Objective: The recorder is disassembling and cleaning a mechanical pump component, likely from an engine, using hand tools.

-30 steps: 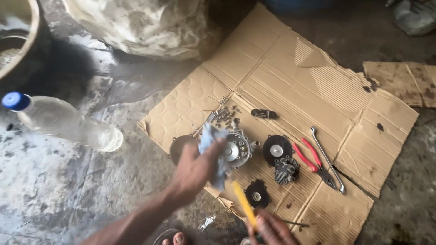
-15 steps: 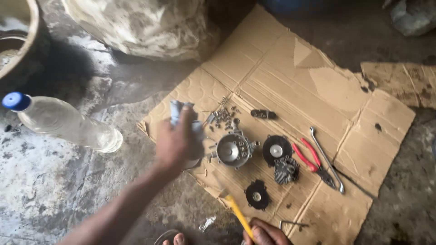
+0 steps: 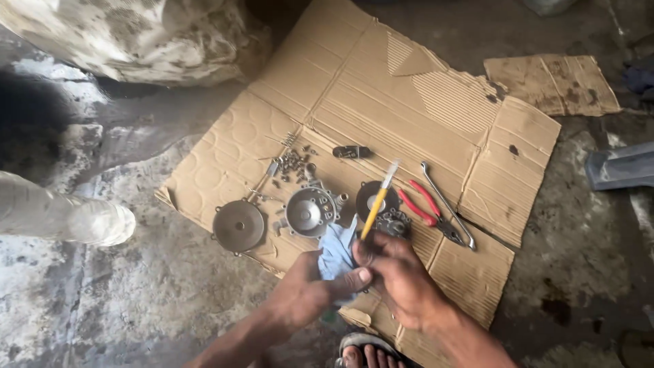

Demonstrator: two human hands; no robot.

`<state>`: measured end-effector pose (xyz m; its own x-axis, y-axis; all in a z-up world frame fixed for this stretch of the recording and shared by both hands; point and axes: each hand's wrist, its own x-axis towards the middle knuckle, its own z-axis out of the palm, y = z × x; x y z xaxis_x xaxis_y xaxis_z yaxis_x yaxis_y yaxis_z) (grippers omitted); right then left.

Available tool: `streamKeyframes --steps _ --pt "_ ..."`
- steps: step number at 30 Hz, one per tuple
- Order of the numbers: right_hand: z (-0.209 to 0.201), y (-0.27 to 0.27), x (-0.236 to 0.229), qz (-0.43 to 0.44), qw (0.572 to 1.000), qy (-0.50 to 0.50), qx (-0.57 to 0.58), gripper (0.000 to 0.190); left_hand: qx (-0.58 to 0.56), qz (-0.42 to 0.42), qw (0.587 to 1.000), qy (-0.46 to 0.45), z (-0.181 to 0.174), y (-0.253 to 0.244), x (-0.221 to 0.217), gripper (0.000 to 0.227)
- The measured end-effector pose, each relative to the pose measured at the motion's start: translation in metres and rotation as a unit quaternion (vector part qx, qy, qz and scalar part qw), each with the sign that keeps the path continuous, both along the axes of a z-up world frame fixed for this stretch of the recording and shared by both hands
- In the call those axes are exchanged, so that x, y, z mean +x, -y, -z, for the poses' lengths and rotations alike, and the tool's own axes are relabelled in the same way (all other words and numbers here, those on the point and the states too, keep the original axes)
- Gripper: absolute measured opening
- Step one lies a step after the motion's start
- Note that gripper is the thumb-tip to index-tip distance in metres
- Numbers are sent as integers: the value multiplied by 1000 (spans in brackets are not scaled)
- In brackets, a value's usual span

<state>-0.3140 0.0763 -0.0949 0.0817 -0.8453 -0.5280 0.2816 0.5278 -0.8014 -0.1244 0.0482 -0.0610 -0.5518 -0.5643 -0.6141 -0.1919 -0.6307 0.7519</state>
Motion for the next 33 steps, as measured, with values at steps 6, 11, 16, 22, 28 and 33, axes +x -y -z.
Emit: streamKeyframes --steps 6,11,16,22,28,33 --pt "-14 18 -11 28 994 105 -15 11 136 39 982 -128 -5 -3 3 43" --pt "-21 11 -3 17 987 161 -6 14 229 20 944 -235 -2 8 2 56" --pt "-25 22 -7 -1 995 101 -17 21 255 62 946 -191 5 -2 5 45" --pt "-19 24 -21 30 985 144 -88 11 205 43 965 -155 17 -1 8 62" --pt "-3 1 -10 -108 981 78 -142 14 226 144 960 -86 10 4 8 36" --pt "-22 26 -16 12 983 110 -143 14 277 113 937 -179 -15 6 4 27"
